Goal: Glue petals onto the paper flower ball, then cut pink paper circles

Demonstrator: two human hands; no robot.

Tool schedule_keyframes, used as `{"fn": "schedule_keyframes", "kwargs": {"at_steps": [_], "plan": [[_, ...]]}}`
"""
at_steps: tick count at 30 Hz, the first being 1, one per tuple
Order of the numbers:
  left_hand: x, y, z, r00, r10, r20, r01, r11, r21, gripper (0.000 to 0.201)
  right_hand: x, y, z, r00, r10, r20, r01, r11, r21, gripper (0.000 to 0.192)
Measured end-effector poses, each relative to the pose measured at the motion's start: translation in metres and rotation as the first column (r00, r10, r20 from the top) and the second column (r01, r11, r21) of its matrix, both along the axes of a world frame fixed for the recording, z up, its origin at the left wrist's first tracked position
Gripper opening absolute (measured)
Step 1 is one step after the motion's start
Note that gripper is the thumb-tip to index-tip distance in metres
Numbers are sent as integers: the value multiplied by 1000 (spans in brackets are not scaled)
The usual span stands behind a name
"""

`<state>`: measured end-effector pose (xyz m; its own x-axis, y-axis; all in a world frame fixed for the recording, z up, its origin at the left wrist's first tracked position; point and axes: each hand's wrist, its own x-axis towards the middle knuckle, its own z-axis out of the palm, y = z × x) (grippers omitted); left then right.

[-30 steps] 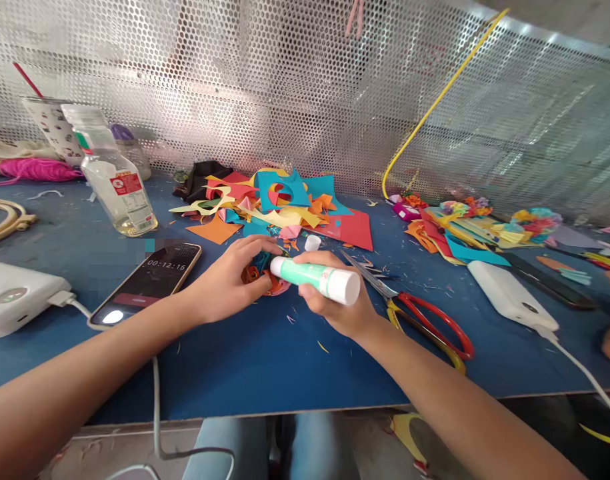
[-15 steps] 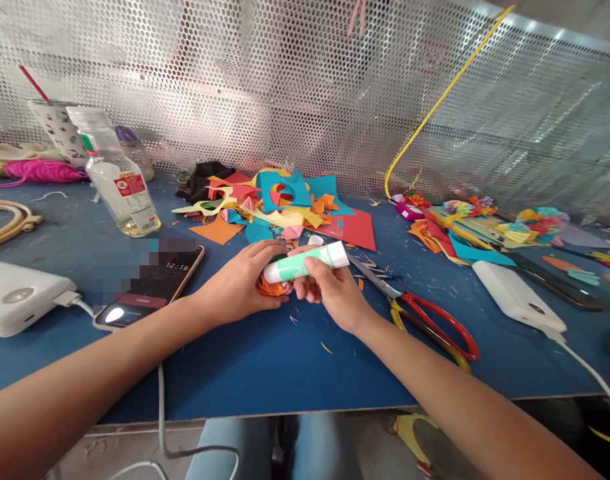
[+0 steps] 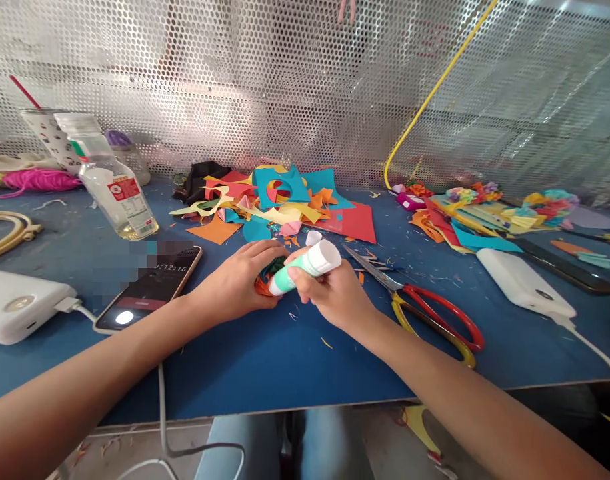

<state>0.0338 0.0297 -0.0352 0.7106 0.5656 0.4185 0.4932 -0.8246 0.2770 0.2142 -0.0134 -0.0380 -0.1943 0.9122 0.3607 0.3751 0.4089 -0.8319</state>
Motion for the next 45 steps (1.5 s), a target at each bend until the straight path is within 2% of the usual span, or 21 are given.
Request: {"fn": "schedule_keyframes", "kwargs": {"at_steps": [2, 5, 12, 14, 19, 25, 27, 30, 33, 35, 37, 41, 43, 45], "plan": [[0, 0, 0, 1000, 14, 2, -13, 1000, -8, 54, -1, -1, -1, 1000, -7, -13, 8, 998, 64, 21], [0, -1, -1, 1000, 27, 6, -26, 999, -19, 56, -3, -1, -3, 1000, 5, -3, -5, 990, 139, 23], [0, -2, 1, 999, 32, 2, -32, 999, -44, 55, -2, 8, -7, 981, 67, -181, -92, 987, -133, 31], [0, -3, 2, 999, 39, 6, -39, 998, -57, 54, -2, 7, -7, 974, 71, -214, -100, 987, -127, 30], [1, -3, 5, 998, 60, 34, -56, 995, -86, 55, -4, 3, -5, 967, 67, -246, -72, 997, -14, 29], [1, -3, 4, 996, 66, 57, -58, 991, -124, 55, -4, 5, -7, 946, 107, -307, -166, 971, -172, 33], [1, -2, 2, 993, 87, 79, -76, 988, -134, 55, -3, 4, -7, 948, 102, -300, -144, 982, -120, 29], [1, 1, -2, 988, 111, 110, -95, 984, -148, 56, -4, 1, -6, 974, 68, -216, -58, 997, 53, 25], [1, 2, -4, 984, 121, 131, -99, 982, -158, 56, -6, -2, -7, 985, 83, -154, -62, 989, 137, 25], [1, 3, -5, 982, 125, 142, -102, 982, -160, 56, -8, -1, -9, 974, 108, -199, -89, 991, 102, 26], [1, 2, -6, 980, 131, 148, -106, 981, -162, 56, -8, 3, -12, 942, 134, -308, -137, 991, 11, 28], [1, 2, -7, 980, 135, 148, -110, 980, -166, 57, -5, 14, -16, 846, 188, -499, -292, 947, -137, 27], [1, 2, -7, 979, 143, 144, -118, 978, -170, 57, -3, 14, -15, 853, 192, -485, -286, 950, -126, 27], [1, 2, -7, 978, 154, 138, -129, 976, -175, 58, -3, 10, -12, 912, 163, -377, -197, 979, -54, 23]]}}
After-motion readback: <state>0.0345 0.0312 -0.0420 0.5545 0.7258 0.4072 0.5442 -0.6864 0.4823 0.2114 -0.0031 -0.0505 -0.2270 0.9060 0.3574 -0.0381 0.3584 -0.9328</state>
